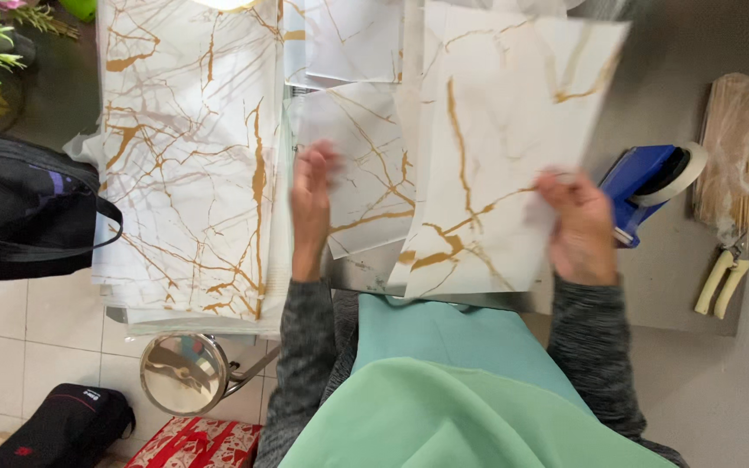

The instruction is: The person folds and cuts sheets of white paper with gold marble patterns using scissors, then tapes the folded paper into a cone shape. Finally, the person places a flower bouquet with a teddy bear into the paper cone to wrap it.

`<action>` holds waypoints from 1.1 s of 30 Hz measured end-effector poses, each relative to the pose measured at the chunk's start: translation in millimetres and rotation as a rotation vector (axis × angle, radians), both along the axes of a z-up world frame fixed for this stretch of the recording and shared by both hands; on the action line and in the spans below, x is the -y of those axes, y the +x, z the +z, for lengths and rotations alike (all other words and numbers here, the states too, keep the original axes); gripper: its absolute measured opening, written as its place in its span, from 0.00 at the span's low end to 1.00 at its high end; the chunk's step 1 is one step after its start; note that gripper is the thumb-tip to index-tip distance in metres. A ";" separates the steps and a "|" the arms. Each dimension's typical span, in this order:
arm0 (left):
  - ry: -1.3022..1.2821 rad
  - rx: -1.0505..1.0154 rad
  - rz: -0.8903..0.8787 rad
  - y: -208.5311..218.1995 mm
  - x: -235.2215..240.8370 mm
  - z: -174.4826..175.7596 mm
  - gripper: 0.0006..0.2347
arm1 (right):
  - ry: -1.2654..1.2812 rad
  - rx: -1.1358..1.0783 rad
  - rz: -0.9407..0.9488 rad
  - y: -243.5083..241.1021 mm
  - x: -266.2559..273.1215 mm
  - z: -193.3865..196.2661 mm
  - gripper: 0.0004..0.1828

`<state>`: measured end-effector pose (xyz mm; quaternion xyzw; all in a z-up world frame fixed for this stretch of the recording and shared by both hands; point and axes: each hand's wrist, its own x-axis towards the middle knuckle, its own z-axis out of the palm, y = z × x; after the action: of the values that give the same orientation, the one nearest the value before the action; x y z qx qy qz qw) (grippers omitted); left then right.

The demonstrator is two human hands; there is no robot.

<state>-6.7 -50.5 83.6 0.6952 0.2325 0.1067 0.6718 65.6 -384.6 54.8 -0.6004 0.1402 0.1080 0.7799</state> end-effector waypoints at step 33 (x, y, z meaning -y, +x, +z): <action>0.972 -0.371 0.198 123.9 -138.9 -92.6 0.17 | -0.409 0.126 0.449 -28.1 -28.2 -45.2 0.11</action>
<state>117.2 88.4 -8.9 0.9083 0.3358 0.1403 0.2061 37.5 -356.4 9.6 -0.7665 -0.0255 0.2097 0.6065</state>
